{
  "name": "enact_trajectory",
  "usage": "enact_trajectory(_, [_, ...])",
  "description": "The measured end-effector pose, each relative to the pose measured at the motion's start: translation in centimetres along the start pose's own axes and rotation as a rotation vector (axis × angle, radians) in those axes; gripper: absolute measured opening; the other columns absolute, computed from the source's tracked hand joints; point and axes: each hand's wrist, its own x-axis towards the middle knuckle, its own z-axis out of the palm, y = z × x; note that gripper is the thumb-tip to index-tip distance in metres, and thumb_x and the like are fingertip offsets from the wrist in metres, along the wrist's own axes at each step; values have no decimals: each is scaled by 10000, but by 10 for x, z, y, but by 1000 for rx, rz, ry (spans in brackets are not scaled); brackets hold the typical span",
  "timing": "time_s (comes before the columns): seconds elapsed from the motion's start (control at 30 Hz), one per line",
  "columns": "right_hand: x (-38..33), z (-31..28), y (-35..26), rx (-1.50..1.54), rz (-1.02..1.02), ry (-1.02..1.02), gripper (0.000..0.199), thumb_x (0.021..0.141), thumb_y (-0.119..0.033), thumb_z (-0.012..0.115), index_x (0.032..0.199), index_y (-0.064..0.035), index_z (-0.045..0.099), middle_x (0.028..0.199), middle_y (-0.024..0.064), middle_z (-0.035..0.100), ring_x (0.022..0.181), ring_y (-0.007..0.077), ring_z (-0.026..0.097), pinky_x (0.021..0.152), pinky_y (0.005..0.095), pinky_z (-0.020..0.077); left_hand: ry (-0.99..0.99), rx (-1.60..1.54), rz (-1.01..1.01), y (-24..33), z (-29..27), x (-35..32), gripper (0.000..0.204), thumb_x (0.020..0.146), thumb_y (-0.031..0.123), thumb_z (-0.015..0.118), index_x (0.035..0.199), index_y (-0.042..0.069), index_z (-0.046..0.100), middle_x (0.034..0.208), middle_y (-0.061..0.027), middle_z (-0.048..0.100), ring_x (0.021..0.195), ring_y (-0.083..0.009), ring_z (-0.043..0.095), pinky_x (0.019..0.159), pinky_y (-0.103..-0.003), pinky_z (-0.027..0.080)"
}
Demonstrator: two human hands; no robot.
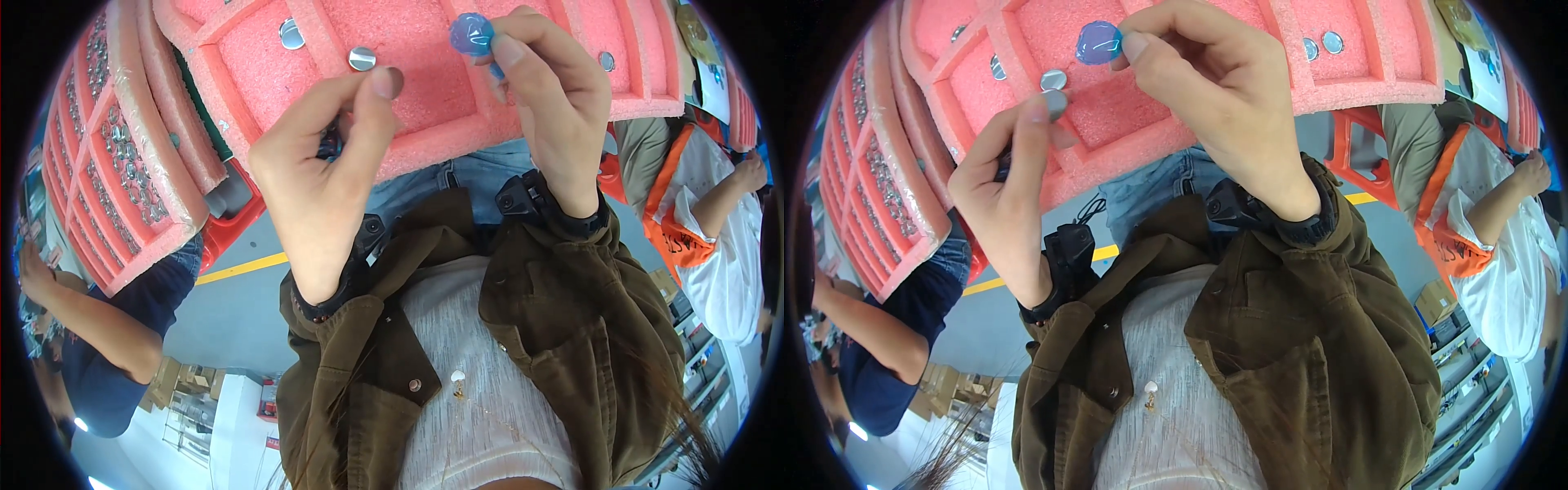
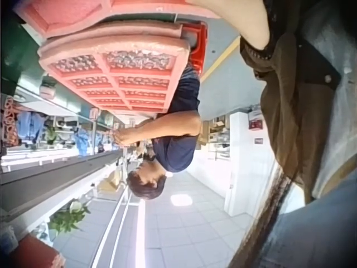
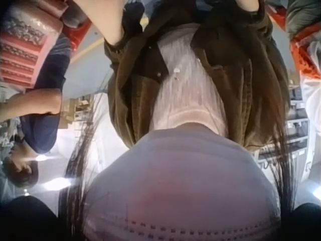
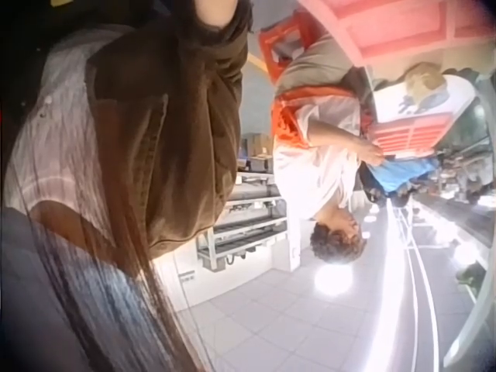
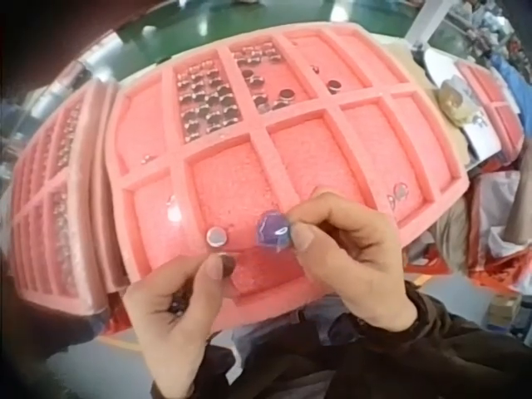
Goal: Sorting and preparing small electronic components into foam trays.
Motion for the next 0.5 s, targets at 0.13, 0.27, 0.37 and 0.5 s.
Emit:
enact_trajectory(0.13, [-2,6,-2,4,-2,34,109,912,-41,531,930,45,596,808,22,560,685,53,492,620,203,385,-83,185,26,1,4,-1,115,819,58,676,906,-18,678,705,1,640,561,-28,438,517,-191,356])
enact_trajectory(0.27, [0,4,1,-30,-56,-11,108,912,-38,531,944,42,596,805,20,562,694,53,503,622,206,393,-69,14,53,-5,4,2,242,924,99,514,1094,-40,616,685,-21,602,522,-19,387,483,-173,296])
enact_trajectory(0.37, [25,-4,33,59,-365,-163,111,912,-39,532,954,40,598,823,28,566,710,60,519,636,209,405,-165,-374,-45,-7,-1,7,308,941,106,430,1186,-49,534,718,-71,611,479,-33,346,442,-171,275])
enact_trajectory(0.5, [31,-7,44,153,-737,-353,133,918,-52,509,957,39,598,854,39,568,730,71,521,651,215,409,-225,-724,-176,-3,-3,8,381,945,99,334,1281,-58,419,802,-163,626,433,-46,289,387,-167,245])
